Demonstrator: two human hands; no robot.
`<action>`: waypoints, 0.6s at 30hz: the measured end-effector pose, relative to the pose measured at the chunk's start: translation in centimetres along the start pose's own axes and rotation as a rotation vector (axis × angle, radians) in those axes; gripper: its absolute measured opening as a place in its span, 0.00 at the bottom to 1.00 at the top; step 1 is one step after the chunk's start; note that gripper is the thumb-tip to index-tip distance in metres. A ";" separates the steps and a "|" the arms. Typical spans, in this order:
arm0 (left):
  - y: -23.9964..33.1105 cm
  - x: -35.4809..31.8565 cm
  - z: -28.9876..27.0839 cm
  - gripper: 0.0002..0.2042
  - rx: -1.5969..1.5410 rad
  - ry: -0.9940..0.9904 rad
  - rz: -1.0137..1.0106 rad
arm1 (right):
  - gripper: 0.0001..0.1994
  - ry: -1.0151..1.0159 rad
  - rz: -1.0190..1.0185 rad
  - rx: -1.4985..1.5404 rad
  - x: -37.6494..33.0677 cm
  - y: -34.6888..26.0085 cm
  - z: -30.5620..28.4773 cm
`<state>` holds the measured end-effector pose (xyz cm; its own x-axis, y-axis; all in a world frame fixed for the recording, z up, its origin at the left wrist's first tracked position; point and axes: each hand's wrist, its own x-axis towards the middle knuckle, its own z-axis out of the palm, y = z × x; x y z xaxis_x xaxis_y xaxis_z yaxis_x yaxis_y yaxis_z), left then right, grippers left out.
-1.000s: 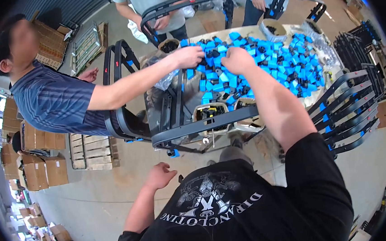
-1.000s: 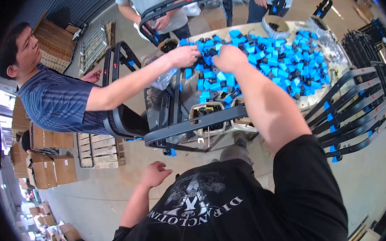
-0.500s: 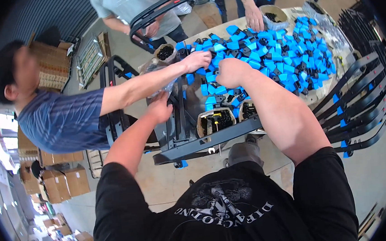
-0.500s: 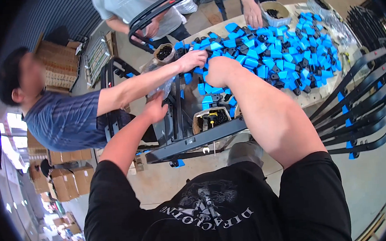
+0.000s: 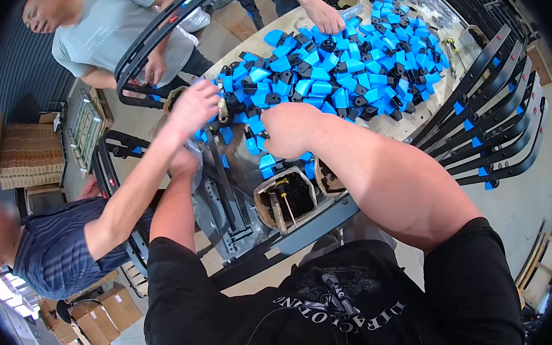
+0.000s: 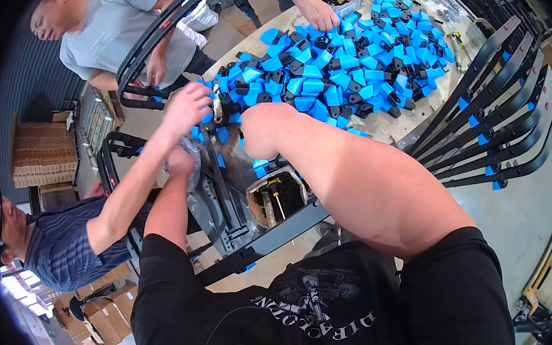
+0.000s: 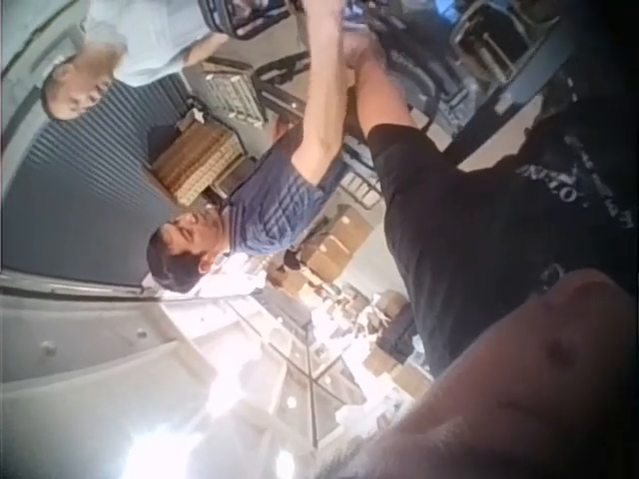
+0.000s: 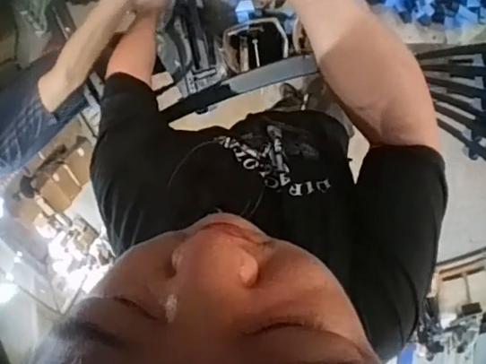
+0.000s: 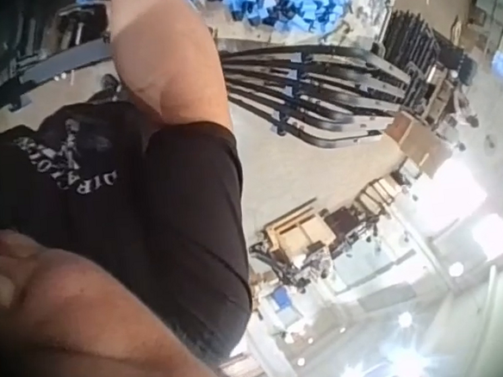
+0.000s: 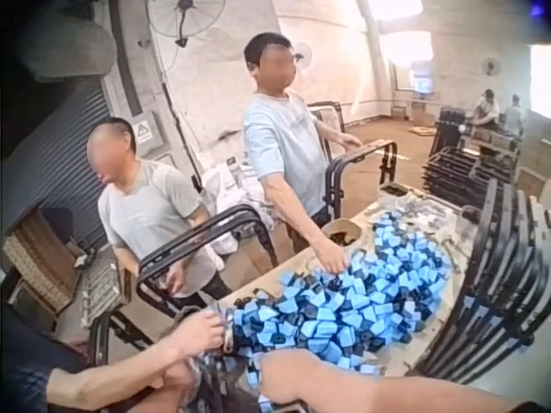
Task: Assembling metal frame components by attaching plastic caps and tightening bolts using a wrench.
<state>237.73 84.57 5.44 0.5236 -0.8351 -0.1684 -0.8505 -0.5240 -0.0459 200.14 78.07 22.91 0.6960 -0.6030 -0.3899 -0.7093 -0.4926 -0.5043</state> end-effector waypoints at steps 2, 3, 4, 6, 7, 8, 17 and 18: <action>0.0 1.0 0.3 0.27 0.008 -0.059 -0.071 | 0.17 -0.027 0.038 0.021 0.3 0.0 0.3; 0.0 1.1 1.2 0.27 0.030 0.036 -0.072 | 0.17 -0.032 0.042 0.017 0.3 0.1 0.4; -0.2 1.3 1.6 0.28 0.052 0.135 -0.075 | 0.17 -0.046 0.030 0.009 0.3 0.2 0.5; -0.7 1.9 1.9 0.27 0.081 0.011 -0.066 | 0.17 -0.058 0.019 -0.003 0.4 0.1 0.4; -1.3 2.0 2.0 0.25 0.116 -0.116 -0.057 | 0.17 -0.075 0.007 -0.002 0.2 -0.1 0.3; -1.9 2.4 2.0 0.25 0.114 -0.117 -0.061 | 0.17 -0.092 -0.006 -0.001 0.1 -0.3 0.3; -1.2 0.0 0.2 0.18 -0.276 0.024 -0.078 | 0.17 -0.120 -0.009 -0.037 0.7 0.1 0.9; -1.4 -0.4 -0.3 0.18 -0.271 0.142 -0.033 | 0.17 -0.120 -0.017 -0.038 0.7 0.0 1.0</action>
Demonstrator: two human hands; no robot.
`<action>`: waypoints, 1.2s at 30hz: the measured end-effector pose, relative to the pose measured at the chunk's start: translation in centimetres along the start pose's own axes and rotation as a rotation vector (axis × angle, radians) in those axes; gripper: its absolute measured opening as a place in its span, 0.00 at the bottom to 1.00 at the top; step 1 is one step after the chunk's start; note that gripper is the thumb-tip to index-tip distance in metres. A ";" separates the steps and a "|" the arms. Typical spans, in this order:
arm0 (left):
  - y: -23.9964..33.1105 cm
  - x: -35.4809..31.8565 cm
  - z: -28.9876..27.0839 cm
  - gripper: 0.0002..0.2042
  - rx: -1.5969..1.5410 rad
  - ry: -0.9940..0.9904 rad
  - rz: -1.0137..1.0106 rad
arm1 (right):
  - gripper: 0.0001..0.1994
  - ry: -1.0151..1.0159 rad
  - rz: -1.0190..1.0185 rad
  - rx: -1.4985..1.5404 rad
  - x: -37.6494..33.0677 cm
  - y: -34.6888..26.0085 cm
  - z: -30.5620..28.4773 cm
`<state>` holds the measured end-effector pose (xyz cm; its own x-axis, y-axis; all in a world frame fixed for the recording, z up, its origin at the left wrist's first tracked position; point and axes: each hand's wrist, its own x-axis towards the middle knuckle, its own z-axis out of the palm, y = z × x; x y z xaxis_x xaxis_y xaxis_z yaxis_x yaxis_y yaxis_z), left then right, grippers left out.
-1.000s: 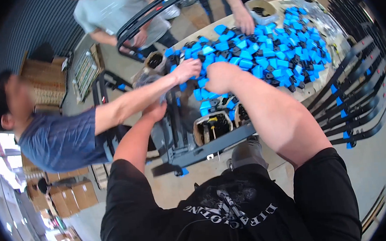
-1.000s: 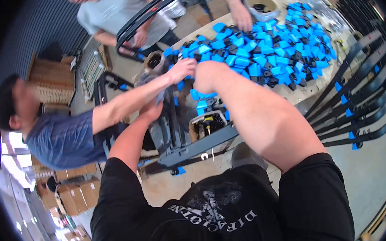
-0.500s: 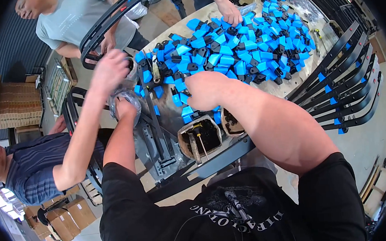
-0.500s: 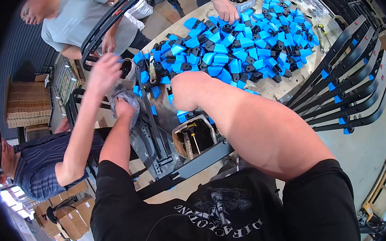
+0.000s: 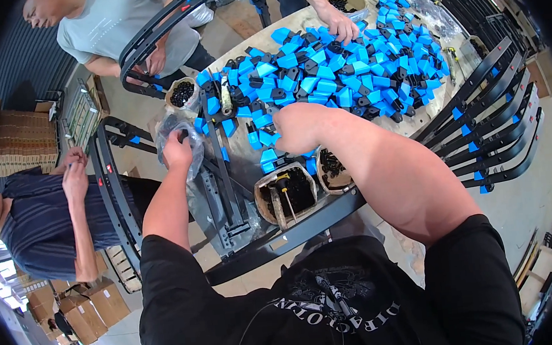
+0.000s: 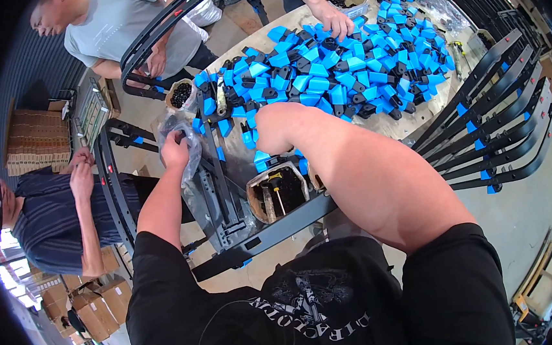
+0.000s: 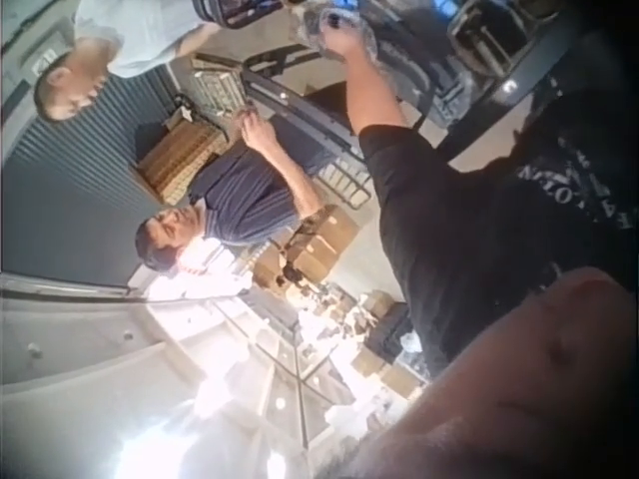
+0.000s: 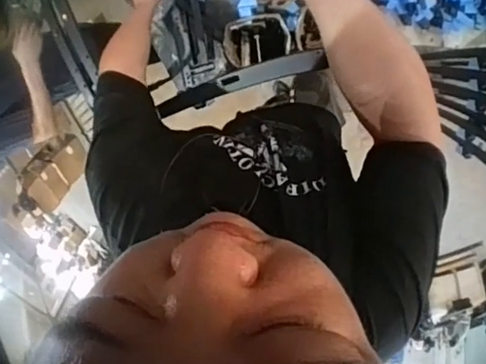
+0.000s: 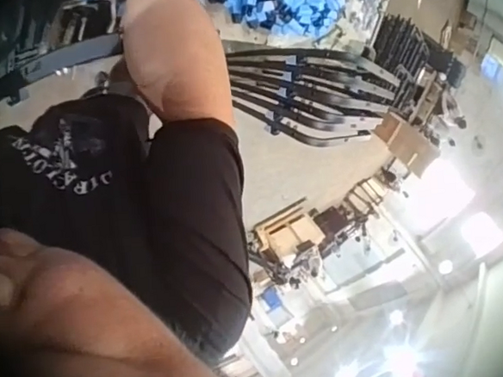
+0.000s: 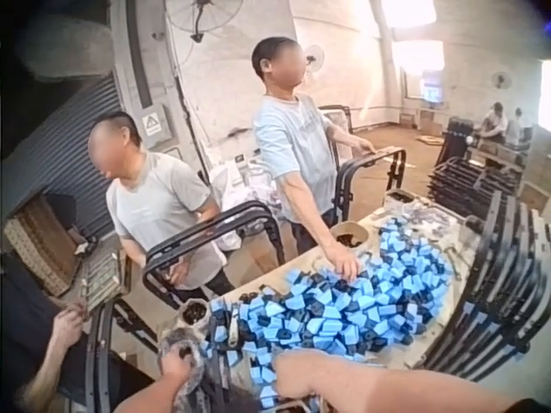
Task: Assembling metal frame components by attaching plastic caps and tightening bolts using a wrench.
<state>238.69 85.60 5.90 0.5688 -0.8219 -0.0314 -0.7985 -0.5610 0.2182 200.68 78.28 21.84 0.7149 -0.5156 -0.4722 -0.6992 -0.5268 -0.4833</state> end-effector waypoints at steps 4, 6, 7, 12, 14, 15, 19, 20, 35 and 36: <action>2.5 -2.1 -4.2 0.17 -0.088 0.221 0.117 | 0.17 -0.021 -0.001 -0.008 0.1 0.4 0.2; 6.5 -4.2 -6.5 0.13 -0.172 0.280 0.189 | 0.18 0.004 -0.002 -0.001 0.5 0.9 0.5; 7.5 -5.9 -7.3 0.13 -0.166 0.283 0.182 | 0.19 -0.028 0.001 -0.022 0.8 0.9 0.6; 14.9 -14.7 -13.6 0.08 -0.849 0.003 0.312 | 0.22 -0.030 -0.031 -0.078 0.9 1.5 0.6; 15.5 -19.8 -16.7 0.10 -0.946 -0.155 0.310 | 0.22 0.004 -0.056 -0.106 1.2 1.7 0.9; 16.2 -22.8 -18.4 0.08 -0.931 -0.106 0.342 | 0.22 0.035 -0.079 -0.130 1.5 1.6 1.0; 15.0 -28.9 -21.1 0.08 -0.704 -0.001 0.646 | 0.23 0.038 -0.129 -0.144 1.3 1.3 0.3; 14.8 -29.8 -20.9 0.09 -0.692 0.032 0.666 | 0.23 0.032 -0.141 -0.149 1.2 1.2 0.4; 14.5 -33.0 -20.2 0.08 -0.688 -0.166 0.356 | 0.24 0.049 -0.109 -0.088 0.8 0.7 0.4; 14.4 -33.0 -20.2 0.08 -0.687 -0.169 0.359 | 0.24 0.034 -0.113 -0.087 0.9 0.7 0.3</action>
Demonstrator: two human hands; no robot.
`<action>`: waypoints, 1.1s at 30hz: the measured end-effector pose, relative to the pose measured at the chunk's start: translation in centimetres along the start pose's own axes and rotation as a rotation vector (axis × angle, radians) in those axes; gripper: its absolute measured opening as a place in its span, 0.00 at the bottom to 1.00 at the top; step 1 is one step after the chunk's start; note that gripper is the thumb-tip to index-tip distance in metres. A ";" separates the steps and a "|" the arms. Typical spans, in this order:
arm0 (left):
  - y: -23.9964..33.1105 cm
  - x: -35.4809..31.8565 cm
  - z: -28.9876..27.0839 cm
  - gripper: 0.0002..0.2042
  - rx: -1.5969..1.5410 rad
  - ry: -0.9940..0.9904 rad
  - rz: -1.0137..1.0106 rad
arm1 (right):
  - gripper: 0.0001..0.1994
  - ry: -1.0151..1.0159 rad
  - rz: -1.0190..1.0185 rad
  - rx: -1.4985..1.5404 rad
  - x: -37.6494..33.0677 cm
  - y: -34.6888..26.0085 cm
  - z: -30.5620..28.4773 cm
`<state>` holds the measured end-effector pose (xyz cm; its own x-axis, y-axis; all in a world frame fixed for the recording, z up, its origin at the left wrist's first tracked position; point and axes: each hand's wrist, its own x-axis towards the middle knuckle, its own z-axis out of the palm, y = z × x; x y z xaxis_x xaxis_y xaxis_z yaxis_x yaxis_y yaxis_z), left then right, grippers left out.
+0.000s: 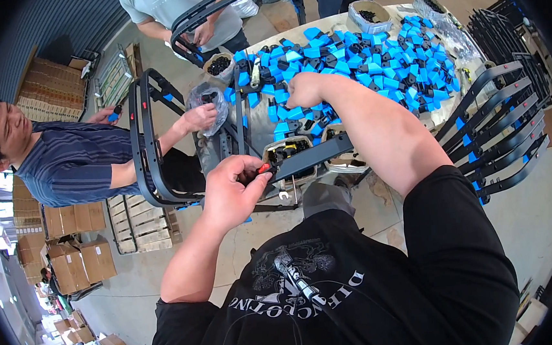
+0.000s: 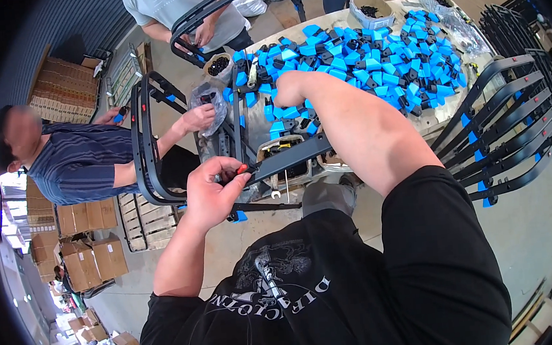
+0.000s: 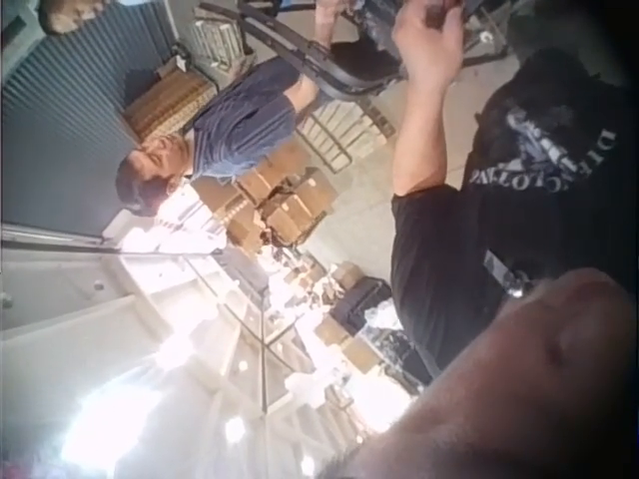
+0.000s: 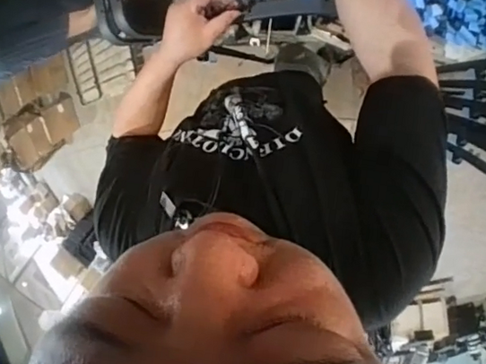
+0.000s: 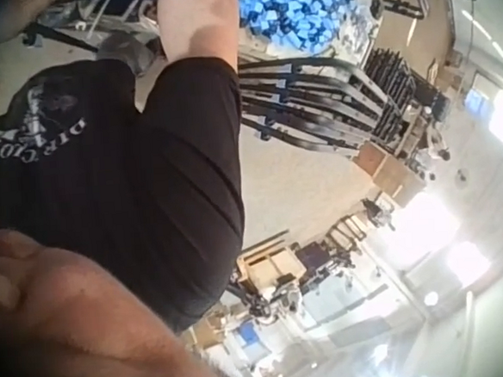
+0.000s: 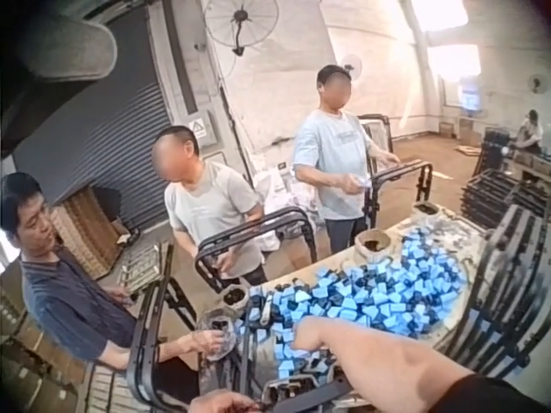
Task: Assembling metal frame components by attaching plastic caps and tightening bolts using a wrench.
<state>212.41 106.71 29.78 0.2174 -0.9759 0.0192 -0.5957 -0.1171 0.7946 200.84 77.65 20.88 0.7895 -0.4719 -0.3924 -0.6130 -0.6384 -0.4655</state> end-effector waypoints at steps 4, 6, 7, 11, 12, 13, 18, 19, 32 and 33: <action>0.4 0.4 0.1 0.08 0.110 -0.007 0.086 | 0.25 -0.057 0.049 -0.011 0.2 -0.1 -0.3; 0.5 0.8 0.1 0.07 0.224 0.042 0.284 | 0.25 -0.053 0.046 0.003 0.4 0.3 -0.1; 0.4 1.1 -0.1 0.07 0.223 0.038 0.284 | 0.25 -0.054 0.048 0.005 0.3 0.3 -0.1; -0.3 0.9 -0.2 0.06 0.112 -0.020 0.327 | 0.25 -0.050 0.038 -0.028 0.0 -0.1 -0.4; -0.4 0.7 -0.1 0.06 0.054 -0.034 0.213 | 0.25 -0.046 0.029 -0.033 -0.1 -0.3 -0.5; -0.4 0.6 0.1 0.06 0.053 -0.036 0.212 | 0.25 -0.047 0.031 -0.032 -0.2 -0.4 -0.6; 0.4 0.8 0.2 0.05 0.283 0.023 0.453 | 0.24 -0.047 0.034 0.011 -0.3 -0.2 -0.7; 0.3 0.9 0.1 0.05 0.284 0.023 0.452 | 0.24 -0.037 0.030 0.025 -0.2 -0.1 -0.7; 0.3 5.3 -2.1 0.23 -0.125 -0.456 -0.474 | 0.24 -0.030 0.036 -0.003 -0.5 -0.6 -1.0; -0.5 5.5 -2.0 0.23 -0.124 -0.456 -0.476 | 0.24 -0.031 0.034 -0.002 -0.7 -0.7 -1.0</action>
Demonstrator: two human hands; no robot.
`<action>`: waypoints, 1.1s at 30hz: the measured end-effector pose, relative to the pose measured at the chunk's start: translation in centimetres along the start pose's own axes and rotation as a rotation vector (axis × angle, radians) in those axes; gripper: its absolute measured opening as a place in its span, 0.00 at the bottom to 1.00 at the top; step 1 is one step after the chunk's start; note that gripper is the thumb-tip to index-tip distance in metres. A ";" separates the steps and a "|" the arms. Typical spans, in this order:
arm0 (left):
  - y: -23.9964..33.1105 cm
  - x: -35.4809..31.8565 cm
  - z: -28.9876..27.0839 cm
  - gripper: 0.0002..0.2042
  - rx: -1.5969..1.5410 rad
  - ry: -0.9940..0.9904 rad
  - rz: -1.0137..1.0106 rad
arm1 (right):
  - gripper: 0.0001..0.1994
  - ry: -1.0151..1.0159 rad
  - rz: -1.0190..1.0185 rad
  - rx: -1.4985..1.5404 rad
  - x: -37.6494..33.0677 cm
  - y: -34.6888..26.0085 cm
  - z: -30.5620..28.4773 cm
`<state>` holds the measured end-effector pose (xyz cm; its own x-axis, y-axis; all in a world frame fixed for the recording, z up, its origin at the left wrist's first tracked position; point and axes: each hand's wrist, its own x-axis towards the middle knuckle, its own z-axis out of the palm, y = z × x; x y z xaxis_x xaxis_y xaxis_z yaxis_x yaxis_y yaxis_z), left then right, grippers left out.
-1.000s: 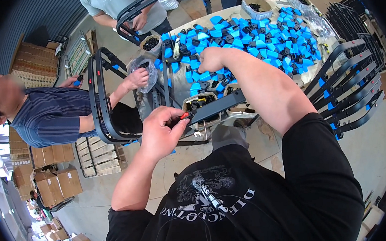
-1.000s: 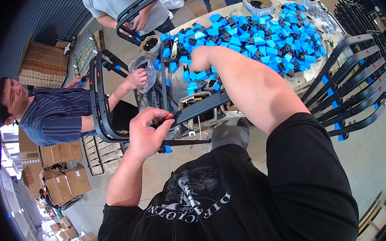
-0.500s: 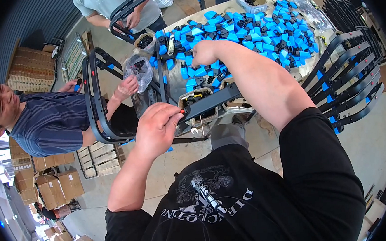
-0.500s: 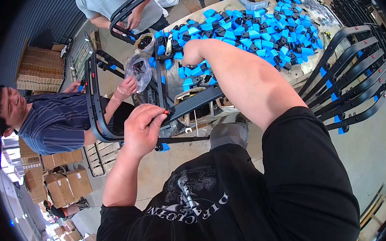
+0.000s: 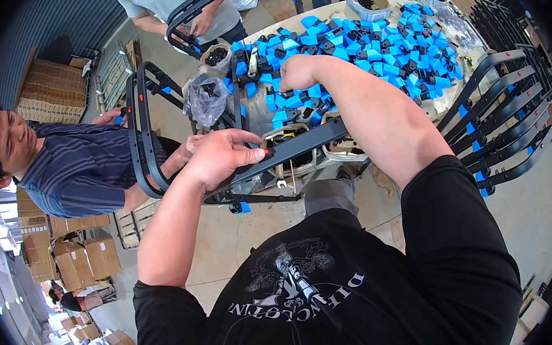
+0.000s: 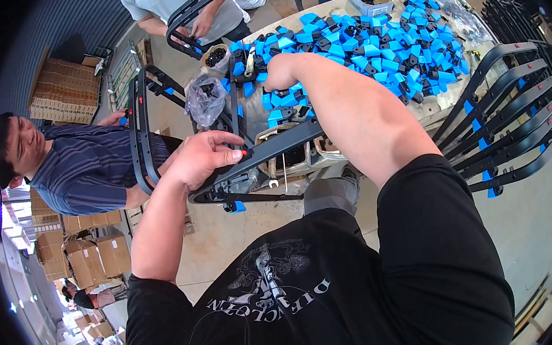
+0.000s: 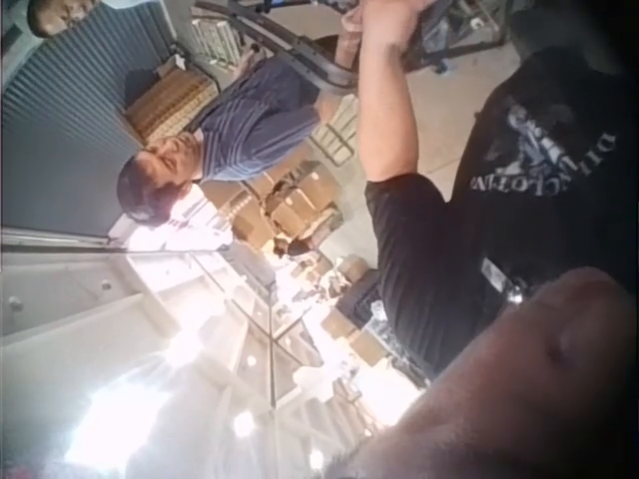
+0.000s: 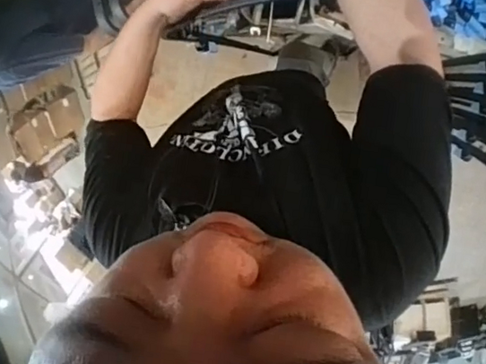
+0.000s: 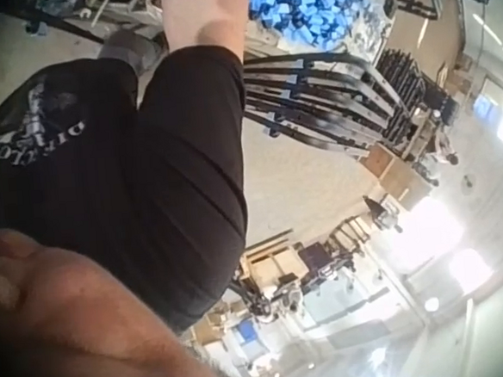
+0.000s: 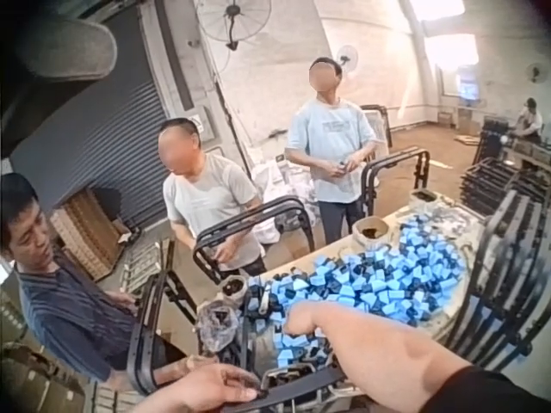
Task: Assembling metal frame components by attaching plastic caps and tightening bolts using a wrench.
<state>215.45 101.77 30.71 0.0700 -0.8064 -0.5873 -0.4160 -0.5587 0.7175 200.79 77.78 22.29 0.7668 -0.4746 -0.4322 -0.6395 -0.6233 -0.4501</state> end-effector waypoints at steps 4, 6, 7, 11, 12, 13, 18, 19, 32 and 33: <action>-0.3 0.4 -0.1 0.25 -0.062 -0.087 -0.041 | 0.25 -0.008 -0.005 0.041 -0.9 -0.7 -0.4; -0.1 0.4 0.4 0.25 -0.024 -0.079 -0.049 | 0.25 -0.014 -0.006 0.050 -1.1 -0.7 -0.2; 0.1 0.5 0.4 0.25 -0.008 -0.072 -0.042 | 0.25 -0.011 -0.012 0.046 -1.1 -0.5 -0.4; -1.7 1.2 0.1 0.27 -0.085 -0.079 0.067 | 0.25 -0.004 0.019 0.068 -0.7 0.4 -0.3; -2.2 0.9 0.0 0.27 -0.166 -0.067 0.141 | 0.24 -0.016 0.036 0.075 -0.7 0.2 -0.4; -2.7 0.9 0.1 0.22 -0.083 0.041 0.228 | 0.24 0.009 0.038 0.082 -0.4 0.8 -0.2; -7.6 -5.9 1.0 0.16 0.348 0.760 0.430 | 0.27 0.058 -0.179 -0.151 3.6 1.9 1.1; -8.4 -7.2 1.9 0.20 0.512 0.754 0.219 | 0.28 0.100 -0.095 -0.129 2.8 1.6 1.6; -13.9 -12.5 4.3 0.21 0.456 0.886 0.636 | 0.11 0.154 -0.037 0.191 -10.1 -4.4 9.7; -13.9 -12.8 4.3 0.21 0.460 0.847 0.689 | 0.12 0.139 -0.034 0.166 -13.0 -6.4 9.9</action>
<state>216.44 120.64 26.64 0.2097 -0.8780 0.4302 -0.8758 0.0270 0.4820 194.36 94.09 23.05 0.7808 -0.5435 -0.3081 -0.6050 -0.5349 -0.5898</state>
